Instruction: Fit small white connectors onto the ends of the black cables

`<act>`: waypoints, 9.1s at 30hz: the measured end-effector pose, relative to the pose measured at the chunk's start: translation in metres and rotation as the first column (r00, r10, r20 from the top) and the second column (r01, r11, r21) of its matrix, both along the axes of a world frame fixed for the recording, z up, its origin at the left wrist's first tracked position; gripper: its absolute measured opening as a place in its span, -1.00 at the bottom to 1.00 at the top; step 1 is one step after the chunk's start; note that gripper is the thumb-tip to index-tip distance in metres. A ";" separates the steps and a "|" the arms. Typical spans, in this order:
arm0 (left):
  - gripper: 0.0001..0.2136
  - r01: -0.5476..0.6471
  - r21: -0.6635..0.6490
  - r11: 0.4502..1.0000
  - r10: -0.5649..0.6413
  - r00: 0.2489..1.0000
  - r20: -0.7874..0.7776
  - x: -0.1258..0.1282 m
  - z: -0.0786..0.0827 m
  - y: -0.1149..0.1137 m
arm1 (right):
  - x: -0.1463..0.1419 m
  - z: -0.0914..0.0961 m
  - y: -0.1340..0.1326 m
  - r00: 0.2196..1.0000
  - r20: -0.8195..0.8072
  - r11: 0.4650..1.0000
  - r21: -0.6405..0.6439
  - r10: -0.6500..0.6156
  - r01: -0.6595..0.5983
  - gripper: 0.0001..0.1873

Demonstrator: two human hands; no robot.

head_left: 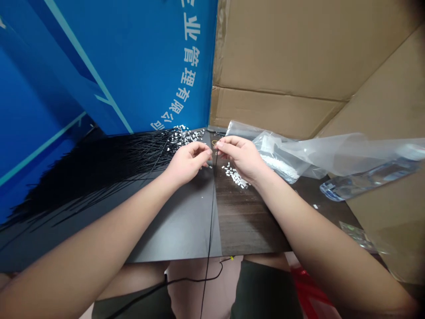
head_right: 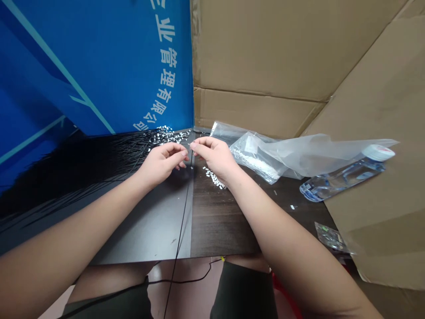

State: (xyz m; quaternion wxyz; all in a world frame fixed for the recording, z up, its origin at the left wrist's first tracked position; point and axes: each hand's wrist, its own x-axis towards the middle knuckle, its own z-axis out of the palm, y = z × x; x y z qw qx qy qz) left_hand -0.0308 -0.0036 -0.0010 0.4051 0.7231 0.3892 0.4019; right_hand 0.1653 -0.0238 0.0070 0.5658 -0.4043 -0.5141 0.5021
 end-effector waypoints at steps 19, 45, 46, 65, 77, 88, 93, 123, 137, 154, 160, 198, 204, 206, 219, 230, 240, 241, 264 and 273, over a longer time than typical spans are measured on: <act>-0.87 0.295 0.407 0.865 0.013 0.796 -0.605 0.000 -0.028 0.032 | 0.000 0.007 -0.003 1.000 -0.001 1.000 0.010 -0.005 0.005 -0.83; -0.88 0.118 0.655 0.747 0.125 0.942 -0.312 -0.005 0.006 0.007 | 0.000 0.002 -0.003 0.958 -0.160 0.933 -0.237 0.237 -0.270 -0.75; -0.88 0.126 0.664 0.737 0.123 0.941 -0.316 -0.006 0.006 0.007 | 0.001 0.002 -0.004 0.958 -0.157 0.933 -0.234 0.241 -0.273 -0.74; -0.88 0.140 0.736 0.663 0.177 0.925 -0.336 -0.010 0.008 0.009 | 0.004 0.004 -0.005 0.969 0.198 0.989 -0.019 0.149 -0.149 -0.76; -0.85 -0.042 0.368 0.929 0.094 0.988 -0.124 -0.002 0.008 0.001 | 0.001 0.001 -0.004 0.926 0.370 0.991 0.066 0.081 -0.113 -0.80; -0.71 -0.057 0.182 0.982 0.084 0.986 -0.147 -0.007 0.010 0.000 | 0.005 0.005 -0.005 0.828 0.561 0.990 0.116 0.005 -0.084 -0.77; -0.75 -0.063 0.146 0.987 0.082 0.989 -0.123 -0.006 0.008 0.002 | 0.003 0.004 -0.007 0.835 0.550 0.990 0.125 -0.017 -0.063 -0.77; -0.88 0.129 -0.299 0.945 -0.029 0.948 0.318 -0.001 0.008 0.002 | 0.001 -0.003 -0.005 0.938 0.341 0.996 0.038 0.060 -0.077 -0.83; -0.90 0.040 -0.183 0.982 -0.007 0.984 0.179 -0.005 0.013 0.001 | 0.002 0.001 -0.007 0.917 0.399 0.997 0.070 0.006 -0.037 -0.81; -0.74 0.062 -0.092 0.994 -0.055 0.995 0.080 -0.005 0.012 0.001 | 0.003 -0.004 -0.004 0.928 0.368 0.998 0.008 0.056 -0.063 -0.80; -0.76 0.057 -0.056 0.997 -0.055 0.998 0.037 -0.005 0.010 0.000 | -0.002 -0.005 -0.004 0.946 0.322 0.999 0.001 0.031 -0.033 -0.80; -0.82 0.141 -0.365 0.920 -0.035 0.958 0.284 -0.006 0.013 0.003 | -0.007 0.003 -0.011 0.970 0.192 0.967 -0.234 0.149 -0.102 -0.88; -0.86 0.167 -0.347 0.923 -0.076 0.963 0.260 -0.007 0.014 0.003 | -0.009 0.006 -0.014 0.964 0.223 0.966 -0.245 0.142 -0.086 -0.84; -0.87 0.174 -0.339 0.925 -0.089 0.964 0.252 -0.008 0.014 0.004 | -0.008 0.005 -0.014 0.963 0.234 0.969 -0.232 0.135 -0.080 -0.86; -0.86 0.182 -0.293 0.939 -0.132 0.975 0.181 -0.011 0.011 0.007 | -0.005 0.005 -0.016 0.895 0.432 0.992 -0.101 0.108 -0.071 -0.83; -0.83 0.151 -0.266 0.952 -0.126 0.986 0.111 -0.009 0.017 0.001 | -0.001 0.002 -0.014 0.868 0.484 0.993 -0.096 0.110 -0.072 -0.79; -0.81 0.118 -0.282 0.952 -0.090 0.990 0.110 -0.006 0.017 0.001 | -0.003 0.003 -0.016 0.869 0.488 0.995 -0.089 0.082 -0.044 -0.79; -0.82 0.114 -0.286 0.951 -0.082 0.989 0.120 -0.006 0.016 0.001 | -0.003 0.003 -0.015 0.879 0.471 0.995 -0.090 0.076 -0.037 -0.81; -0.79 0.051 -0.283 0.958 -0.010 0.989 0.145 -0.001 0.014 0.000 | -0.008 0.000 -0.016 0.891 0.454 0.998 -0.060 0.012 0.018 -0.88; -0.80 0.029 -0.294 0.956 0.019 0.987 0.160 0.001 0.013 0.000 | -0.009 -0.002 -0.013 0.900 0.436 0.997 -0.072 0.013 0.020 -0.85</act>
